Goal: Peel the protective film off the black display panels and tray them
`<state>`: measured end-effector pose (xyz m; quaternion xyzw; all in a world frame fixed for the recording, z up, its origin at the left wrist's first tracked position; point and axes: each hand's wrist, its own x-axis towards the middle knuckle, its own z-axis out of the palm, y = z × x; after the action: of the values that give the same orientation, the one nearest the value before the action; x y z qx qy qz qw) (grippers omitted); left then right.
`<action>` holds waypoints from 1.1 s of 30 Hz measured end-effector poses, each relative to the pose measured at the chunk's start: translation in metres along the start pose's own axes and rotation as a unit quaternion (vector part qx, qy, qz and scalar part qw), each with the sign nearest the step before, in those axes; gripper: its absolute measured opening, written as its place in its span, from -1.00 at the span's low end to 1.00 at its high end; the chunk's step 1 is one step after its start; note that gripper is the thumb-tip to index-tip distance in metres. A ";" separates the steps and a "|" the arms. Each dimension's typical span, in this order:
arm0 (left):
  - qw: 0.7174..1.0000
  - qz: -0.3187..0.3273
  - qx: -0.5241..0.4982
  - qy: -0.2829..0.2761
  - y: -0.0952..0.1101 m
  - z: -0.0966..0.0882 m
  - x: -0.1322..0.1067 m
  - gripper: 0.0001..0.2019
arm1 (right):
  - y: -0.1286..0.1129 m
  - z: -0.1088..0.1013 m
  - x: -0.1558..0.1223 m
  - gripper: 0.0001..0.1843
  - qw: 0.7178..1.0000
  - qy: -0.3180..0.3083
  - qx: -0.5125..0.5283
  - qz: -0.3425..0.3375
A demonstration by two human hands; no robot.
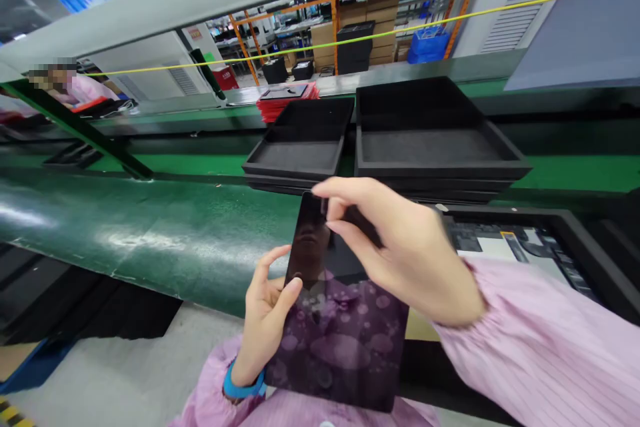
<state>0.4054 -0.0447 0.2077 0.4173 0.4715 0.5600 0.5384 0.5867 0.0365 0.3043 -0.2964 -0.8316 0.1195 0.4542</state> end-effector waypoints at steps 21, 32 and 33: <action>0.998 0.035 0.043 -0.015 0.002 0.004 -0.006 -0.53 | 0.042 -0.023 0.037 -0.68 0.987 -0.072 -0.129 -0.056; 0.999 0.014 0.007 0.034 0.005 0.003 0.006 -0.45 | 0.054 -0.055 -0.010 -0.31 0.951 -0.106 -0.281 0.078; 0.999 0.007 0.002 0.035 0.005 0.004 0.006 -0.45 | 0.051 -0.056 -0.010 -0.38 0.948 -0.108 -0.282 0.101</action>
<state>0.4074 -0.0385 0.2133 0.4016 0.4885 0.5769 0.5171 0.6569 0.0675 0.3052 -0.4799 -0.8411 -0.0433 0.2456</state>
